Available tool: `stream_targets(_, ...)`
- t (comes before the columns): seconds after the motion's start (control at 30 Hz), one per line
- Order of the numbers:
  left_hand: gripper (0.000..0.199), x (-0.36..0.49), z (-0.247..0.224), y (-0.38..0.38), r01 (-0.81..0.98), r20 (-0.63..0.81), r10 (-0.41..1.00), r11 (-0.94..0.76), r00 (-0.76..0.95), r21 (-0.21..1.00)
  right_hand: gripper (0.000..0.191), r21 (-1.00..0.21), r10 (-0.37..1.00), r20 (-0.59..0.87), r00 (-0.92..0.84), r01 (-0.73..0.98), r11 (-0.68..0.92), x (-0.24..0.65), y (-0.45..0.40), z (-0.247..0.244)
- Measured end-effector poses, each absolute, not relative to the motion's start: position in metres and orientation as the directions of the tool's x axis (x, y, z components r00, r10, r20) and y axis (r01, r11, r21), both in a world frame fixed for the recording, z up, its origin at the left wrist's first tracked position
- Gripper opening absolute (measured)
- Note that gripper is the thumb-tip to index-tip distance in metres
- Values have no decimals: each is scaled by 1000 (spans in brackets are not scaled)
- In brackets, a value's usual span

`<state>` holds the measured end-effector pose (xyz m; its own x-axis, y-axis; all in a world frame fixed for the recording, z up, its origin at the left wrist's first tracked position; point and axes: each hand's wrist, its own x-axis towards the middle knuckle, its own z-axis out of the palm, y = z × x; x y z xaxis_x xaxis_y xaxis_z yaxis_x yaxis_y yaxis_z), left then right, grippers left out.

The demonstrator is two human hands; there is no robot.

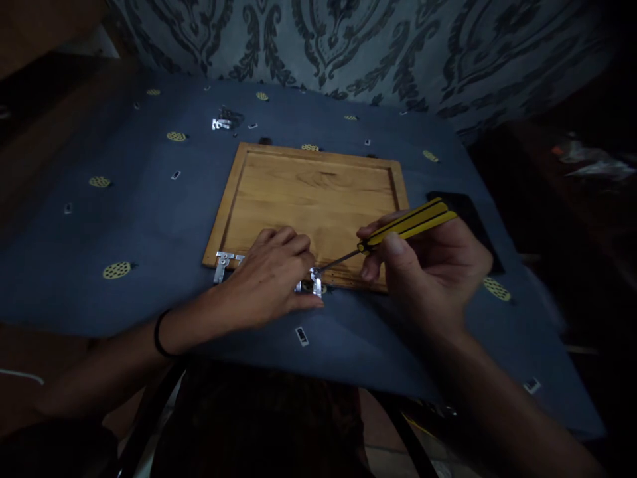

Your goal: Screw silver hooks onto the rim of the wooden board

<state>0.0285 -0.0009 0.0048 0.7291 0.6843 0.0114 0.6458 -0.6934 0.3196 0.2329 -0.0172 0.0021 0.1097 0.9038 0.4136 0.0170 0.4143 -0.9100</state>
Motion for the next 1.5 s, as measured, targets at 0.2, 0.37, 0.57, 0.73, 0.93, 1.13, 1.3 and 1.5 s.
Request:
stream_targets(0.2,44,27,5,-1,637,22,676,-704,736,313,23,-917,912,397,102,13,398,233,-18,1)
stream_targets(0.37,45,28,5,-1,644,22,683,-699,730,311,22,-923,923,385,26,-10,385,235,-19,3)
stream_targets(0.57,46,27,0,-1,634,67,679,-712,731,301,28,-928,928,372,-4,23,372,234,-18,-3)
stream_targets(0.73,44,26,0,-1,635,45,684,-697,728,332,27,-894,886,444,135,-7,449,237,-16,-5)
stream_targets(0.93,45,24,-6,0,619,98,679,-712,728,333,30,-892,882,451,137,46,449,235,-17,-4)
stream_targets(1.13,43,25,-5,0,623,99,681,-710,725,328,29,-887,882,459,111,123,446,234,-21,-4)
stream_targets(1.3,43,25,-4,-1,627,92,684,-707,724,328,28,-887,883,457,106,117,446,234,-20,-4)
stream_targets(1.5,43,25,-4,-1,614,109,678,-712,727,341,27,-893,890,444,100,130,431,234,-22,-4)
